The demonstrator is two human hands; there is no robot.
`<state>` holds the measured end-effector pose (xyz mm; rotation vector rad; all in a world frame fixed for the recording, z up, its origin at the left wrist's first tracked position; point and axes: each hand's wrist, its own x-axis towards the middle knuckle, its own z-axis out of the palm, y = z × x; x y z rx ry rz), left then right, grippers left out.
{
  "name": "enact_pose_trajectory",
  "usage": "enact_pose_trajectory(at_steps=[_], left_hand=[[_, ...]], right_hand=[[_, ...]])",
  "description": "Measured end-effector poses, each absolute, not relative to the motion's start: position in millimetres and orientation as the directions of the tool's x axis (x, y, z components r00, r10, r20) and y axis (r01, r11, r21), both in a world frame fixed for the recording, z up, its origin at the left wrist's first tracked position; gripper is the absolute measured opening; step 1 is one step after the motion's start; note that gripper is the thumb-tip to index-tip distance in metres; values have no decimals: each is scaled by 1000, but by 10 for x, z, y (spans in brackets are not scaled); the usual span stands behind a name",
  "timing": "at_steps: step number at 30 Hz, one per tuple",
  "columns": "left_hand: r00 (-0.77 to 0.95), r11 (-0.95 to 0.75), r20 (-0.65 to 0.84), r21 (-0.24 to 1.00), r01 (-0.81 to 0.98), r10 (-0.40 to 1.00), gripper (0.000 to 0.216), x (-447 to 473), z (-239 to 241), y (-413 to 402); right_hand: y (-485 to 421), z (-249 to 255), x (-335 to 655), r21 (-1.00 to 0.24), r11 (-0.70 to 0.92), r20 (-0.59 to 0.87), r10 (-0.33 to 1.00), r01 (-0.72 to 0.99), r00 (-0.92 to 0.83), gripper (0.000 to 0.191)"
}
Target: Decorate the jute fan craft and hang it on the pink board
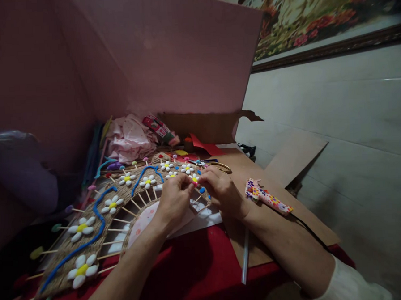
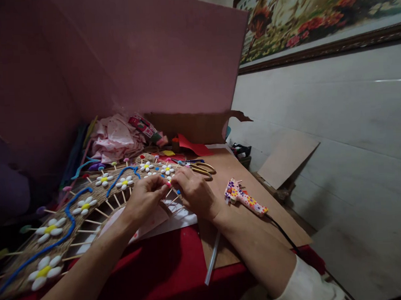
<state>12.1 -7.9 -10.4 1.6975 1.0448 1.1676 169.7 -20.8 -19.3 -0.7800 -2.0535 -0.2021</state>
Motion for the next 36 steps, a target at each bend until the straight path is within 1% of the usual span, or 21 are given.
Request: enact_pose_trajectory(at_steps=[2, 4, 5, 8, 11, 13, 15, 18, 20, 22, 25, 28, 30, 32, 34, 36], left_hand=[[330, -363, 277, 901, 237, 903, 11, 78, -98, -54], [437, -373, 255, 905, 207, 862, 10, 45, -66, -49], [464, -356, 247, 920, 164, 851, 10, 39, -45, -55], [418, -223, 214, 974, -29, 883, 17, 72, 4, -93], [366, -81, 150, 977, -196, 918, 27, 137, 18, -141], [374, -26, 122, 968, -251, 919, 30, 163, 13, -161], [372, -14, 120, 962, -274, 920, 30, 167, 3, -165], [323, -98, 168, 970, -222, 931, 27, 148, -19, -137], [297, -198, 228, 972, -129, 927, 23, 128, -38, -106], [319, -267, 263, 963, -29, 911, 19, 104, -50, -79], [413, -273, 225, 960, 60, 883, 17, 67, -42, -61], [464, -237, 172, 968, 84, 869, 17, 52, -15, -72], [431, -191, 164, 981, 19, 887, 20, 67, -1, -88], [390, -122, 158, 986, -117, 907, 24, 94, 5, -106], [388, -37, 131, 970, -241, 912, 28, 119, 5, -121], [399, 30, 93, 956, -292, 912, 32, 134, 5, -133]], right_hand=[[-208, -177, 1701, -143, 812, 791, 438, 566, -428, 10], [-210, -162, 1699, -164, 842, 785, 427, 515, -449, 11], [-210, -156, 1697, -181, 850, 787, 427, 495, -446, 11], [-212, -161, 1686, -222, 828, 829, 438, 515, -347, 10], [-217, -192, 1672, -251, 771, 867, 448, 585, -219, 10], [-225, -216, 1665, -264, 756, 865, 460, 598, -199, 10], [-232, -231, 1663, -267, 765, 856, 468, 586, -221, 12], [-233, -233, 1673, -266, 779, 841, 475, 568, -257, 15], [-229, -223, 1684, -254, 781, 839, 471, 570, -271, 15], [-225, -208, 1692, -223, 793, 839, 453, 567, -303, 13], [-221, -189, 1697, -193, 823, 819, 435, 535, -374, 12], [-214, -186, 1696, -186, 848, 804, 422, 496, -419, 11], [-213, -189, 1695, -211, 831, 818, 438, 514, -372, 11], [-221, -189, 1690, -250, 796, 846, 456, 552, -275, 12], [-239, -186, 1680, -270, 769, 867, 456, 579, -201, 12], [-258, -183, 1666, -271, 757, 878, 448, 594, -170, 11]])
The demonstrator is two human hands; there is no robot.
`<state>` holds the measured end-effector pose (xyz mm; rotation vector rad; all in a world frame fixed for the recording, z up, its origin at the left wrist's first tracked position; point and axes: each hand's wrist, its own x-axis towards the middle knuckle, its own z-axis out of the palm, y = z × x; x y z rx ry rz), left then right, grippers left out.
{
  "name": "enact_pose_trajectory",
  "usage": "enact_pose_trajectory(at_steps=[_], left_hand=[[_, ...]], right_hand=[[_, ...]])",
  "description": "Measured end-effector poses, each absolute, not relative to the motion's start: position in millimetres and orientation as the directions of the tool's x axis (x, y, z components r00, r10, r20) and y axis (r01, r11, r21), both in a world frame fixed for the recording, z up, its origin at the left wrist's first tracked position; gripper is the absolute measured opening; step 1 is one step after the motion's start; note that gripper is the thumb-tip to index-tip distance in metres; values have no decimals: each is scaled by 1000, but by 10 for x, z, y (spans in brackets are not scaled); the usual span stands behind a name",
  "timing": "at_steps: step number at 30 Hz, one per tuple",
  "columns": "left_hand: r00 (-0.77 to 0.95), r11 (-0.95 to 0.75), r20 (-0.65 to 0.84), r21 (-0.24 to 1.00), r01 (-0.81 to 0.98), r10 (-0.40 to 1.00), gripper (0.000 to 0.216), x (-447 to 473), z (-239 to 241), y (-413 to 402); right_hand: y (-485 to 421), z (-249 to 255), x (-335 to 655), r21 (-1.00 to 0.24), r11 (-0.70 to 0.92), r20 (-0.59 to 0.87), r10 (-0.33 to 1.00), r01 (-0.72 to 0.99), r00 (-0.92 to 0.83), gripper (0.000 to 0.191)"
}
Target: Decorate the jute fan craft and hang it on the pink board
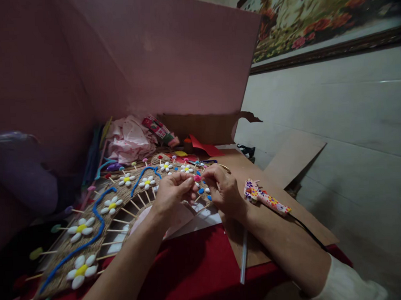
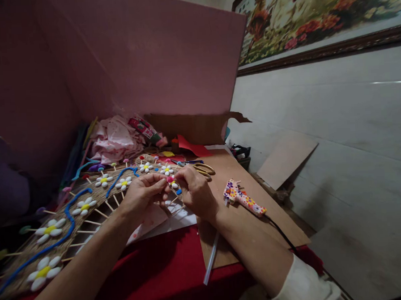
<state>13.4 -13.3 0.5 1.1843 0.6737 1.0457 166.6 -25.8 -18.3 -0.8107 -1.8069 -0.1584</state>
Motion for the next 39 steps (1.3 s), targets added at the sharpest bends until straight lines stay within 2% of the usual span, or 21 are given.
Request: enact_pose_trajectory(at_steps=[6, 13, 14, 16, 18, 19, 21, 23, 26, 28, 31, 33, 35, 39], left_hand=[[386, 51, 82, 945, -322, 919, 34, 148, 1, -159], [360, -36, 153, 950, -311, 920, 32, 161, -4, -164], [346, -48, 158, 951, -305, 925, 32, 157, -2, -157], [297, -73, 160, 956, -283, 941, 31, 140, 4, -133], [230, -92, 155, 961, -262, 961, 29, 114, 13, -103], [208, -93, 148, 963, -253, 967, 28, 101, 19, -90], [189, -86, 135, 966, -243, 973, 27, 80, 32, -73], [187, -88, 135, 967, -239, 973, 27, 71, 48, -75], [175, -125, 162, 970, -207, 971, 24, 76, 73, -102], [162, -158, 185, 973, -168, 969, 22, 81, 82, -115], [173, -219, 230, 973, -78, 958, 18, 83, 65, -109], [217, -260, 254, 966, -2, 942, 16, 85, 37, -96], [278, -272, 246, 961, 59, 929, 15, 91, 7, -91], [436, -236, 177, 968, 85, 882, 15, 97, 1, -134]], right_hand=[[-263, -198, 1649, -260, 752, 876, 448, 606, -179, 10], [-254, -222, 1659, -307, 763, 845, 493, 568, -205, 10], [-252, -218, 1658, -360, 766, 826, 527, 533, -199, 9], [-244, -204, 1657, -585, 716, 720, 675, 381, -163, 17], [-227, -182, 1662, -838, 532, 513, 844, 123, -159, 33], [-216, -171, 1666, -909, 418, 412, 894, -5, -178, 41], [-196, -151, 1673, -951, 263, 293, 932, -162, -212, 49], [-181, -144, 1672, -954, 250, 281, 938, -165, -205, 46], [-175, -157, 1658, -916, 402, 395, 905, 10, -159, 30], [-182, -172, 1653, -828, 537, 520, 843, 161, -138, 20], [-196, -184, 1670, -627, 703, 689, 702, 336, -183, 8], [-200, -183, 1691, -502, 780, 766, 601, 373, -229, 8], [-199, -177, 1711, -439, 819, 808, 539, 370, -236, 9], [-202, -160, 1717, -465, 817, 815, 545, 341, -195, 10]])
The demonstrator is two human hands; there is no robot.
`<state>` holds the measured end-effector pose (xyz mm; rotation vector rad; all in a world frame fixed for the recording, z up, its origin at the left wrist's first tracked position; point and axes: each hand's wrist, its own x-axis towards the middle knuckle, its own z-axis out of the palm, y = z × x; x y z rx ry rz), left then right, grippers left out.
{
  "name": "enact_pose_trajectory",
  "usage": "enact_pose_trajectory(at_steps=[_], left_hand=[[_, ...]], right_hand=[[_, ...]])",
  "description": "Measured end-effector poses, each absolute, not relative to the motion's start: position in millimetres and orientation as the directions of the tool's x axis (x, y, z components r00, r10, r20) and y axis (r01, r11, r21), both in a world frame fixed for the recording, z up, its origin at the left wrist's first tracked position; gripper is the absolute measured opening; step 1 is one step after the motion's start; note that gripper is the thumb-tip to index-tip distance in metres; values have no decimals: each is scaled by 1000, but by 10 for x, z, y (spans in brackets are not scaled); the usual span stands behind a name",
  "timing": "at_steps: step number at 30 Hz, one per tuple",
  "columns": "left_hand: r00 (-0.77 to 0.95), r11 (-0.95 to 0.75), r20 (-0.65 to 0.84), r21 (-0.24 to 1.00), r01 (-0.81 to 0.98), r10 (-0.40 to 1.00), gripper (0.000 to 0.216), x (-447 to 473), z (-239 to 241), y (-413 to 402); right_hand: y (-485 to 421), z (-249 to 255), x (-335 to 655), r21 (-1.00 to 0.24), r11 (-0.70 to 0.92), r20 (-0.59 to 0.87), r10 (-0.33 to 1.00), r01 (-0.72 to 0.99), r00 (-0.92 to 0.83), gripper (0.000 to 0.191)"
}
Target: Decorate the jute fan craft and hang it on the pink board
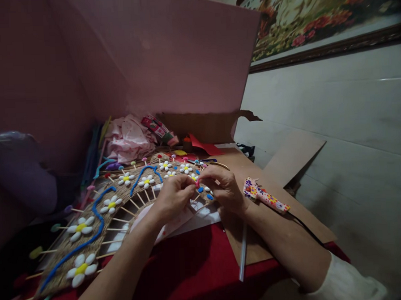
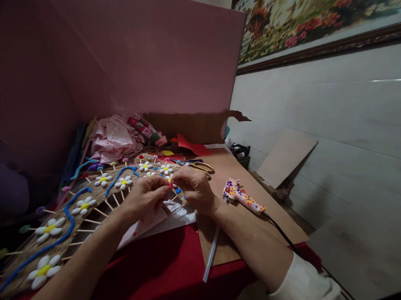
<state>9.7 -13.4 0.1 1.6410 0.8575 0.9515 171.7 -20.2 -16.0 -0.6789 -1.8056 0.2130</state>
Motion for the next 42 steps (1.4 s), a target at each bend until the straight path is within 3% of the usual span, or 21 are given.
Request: enact_pose_trajectory(at_steps=[4, 6, 9, 12, 15, 19, 23, 27, 34, 42], left_hand=[[596, -149, 157, 987, -63, 787, 19, 84, 61, -206], [572, -138, 205, 978, -158, 794, 20, 93, 72, -225], [436, -203, 276, 957, -208, 857, 21, 133, 32, -235], [305, -379, 377, 924, -55, 874, 19, 170, -43, -239], [213, -582, 544, 788, 201, 811, 14, 185, -93, -242], [179, -658, 641, 673, 338, 747, 10, 205, -118, -236], [143, -585, 567, 775, 242, 811, 11, 228, -142, -212], [255, -301, 322, 946, -118, 912, 15, 227, -129, -180], [336, -205, 286, 945, -256, 898, 25, 189, -60, -145], [205, -113, 237, 869, -482, 950, 23, 224, -149, -168]], right_hand=[[-215, -161, 1683, -604, 765, 773, 631, 224, -69, 6], [-216, -175, 1668, -648, 738, 743, 667, 190, -55, 5], [-214, -199, 1659, -605, 764, 751, 641, 224, -160, 8], [-222, -201, 1659, -534, 792, 766, 601, 295, -227, 9], [-240, -182, 1656, -506, 792, 756, 598, 342, -268, 12], [-245, -169, 1657, -534, 785, 734, 615, 314, -289, 13], [-219, -181, 1679, -555, 772, 712, 633, 309, -303, 14], [-187, -202, 1708, -548, 775, 717, 629, 315, -301, 14], [-209, -173, 1714, -517, 780, 724, 618, 351, -307, 12], [-287, -140, 1637, -478, 750, 739, 625, 458, -253, 7]])
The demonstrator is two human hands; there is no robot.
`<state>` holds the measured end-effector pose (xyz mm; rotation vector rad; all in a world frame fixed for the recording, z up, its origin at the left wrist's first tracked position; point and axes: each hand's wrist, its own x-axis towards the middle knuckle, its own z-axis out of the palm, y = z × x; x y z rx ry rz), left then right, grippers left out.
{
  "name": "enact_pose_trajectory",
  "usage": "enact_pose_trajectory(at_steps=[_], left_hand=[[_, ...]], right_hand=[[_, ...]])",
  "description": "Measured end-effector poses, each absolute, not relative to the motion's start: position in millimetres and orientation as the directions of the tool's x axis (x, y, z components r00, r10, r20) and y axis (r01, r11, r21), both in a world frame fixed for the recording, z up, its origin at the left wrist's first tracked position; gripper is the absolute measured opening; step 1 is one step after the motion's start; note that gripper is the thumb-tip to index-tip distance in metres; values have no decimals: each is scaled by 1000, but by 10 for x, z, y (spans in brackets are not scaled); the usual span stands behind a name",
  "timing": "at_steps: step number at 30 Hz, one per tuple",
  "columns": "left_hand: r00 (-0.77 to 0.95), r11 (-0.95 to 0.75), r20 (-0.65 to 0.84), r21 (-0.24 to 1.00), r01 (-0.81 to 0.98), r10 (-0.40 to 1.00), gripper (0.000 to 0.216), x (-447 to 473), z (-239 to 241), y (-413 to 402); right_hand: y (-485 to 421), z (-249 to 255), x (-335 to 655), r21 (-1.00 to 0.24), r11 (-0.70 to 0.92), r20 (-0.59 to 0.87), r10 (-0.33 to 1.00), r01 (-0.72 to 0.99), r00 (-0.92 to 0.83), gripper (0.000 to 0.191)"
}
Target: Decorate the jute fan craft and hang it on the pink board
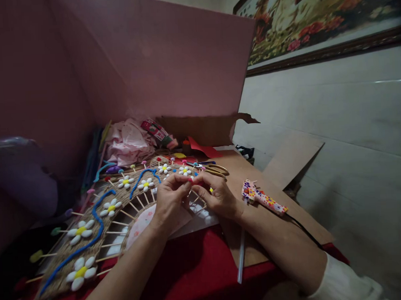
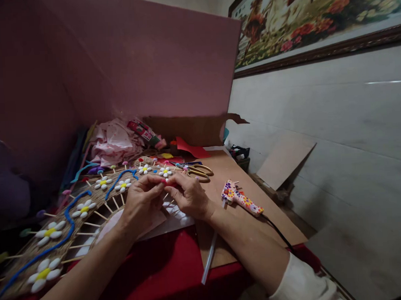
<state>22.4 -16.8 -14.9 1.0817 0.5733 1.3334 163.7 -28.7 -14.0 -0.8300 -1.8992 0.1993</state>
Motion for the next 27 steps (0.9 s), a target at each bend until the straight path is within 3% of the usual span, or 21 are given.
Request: enact_pose_trajectory(at_steps=[6, 13, 20, 24, 27], left_hand=[[185, -141, 238, 895, -424, 954, 24, 244, -110, -196], [212, -158, 247, 917, -365, 946, 29, 219, -3, -221], [269, -52, 174, 911, -408, 947, 33, 192, -31, -173], [222, -89, 179, 927, -364, 958, 32, 221, -46, -206], [186, -148, 214, 937, -316, 959, 27, 261, -91, -226]], right_hand=[[-247, -156, 1646, -556, 715, 703, 677, 423, -220, 12], [-263, -128, 1668, -442, 751, 782, 591, 491, -200, 8], [-214, -168, 1658, -657, 679, 688, 718, 328, -106, 16], [-179, -197, 1654, -771, 608, 595, 794, 188, -128, 19], [-155, -226, 1644, -796, 578, 563, 816, 181, -132, 18]])
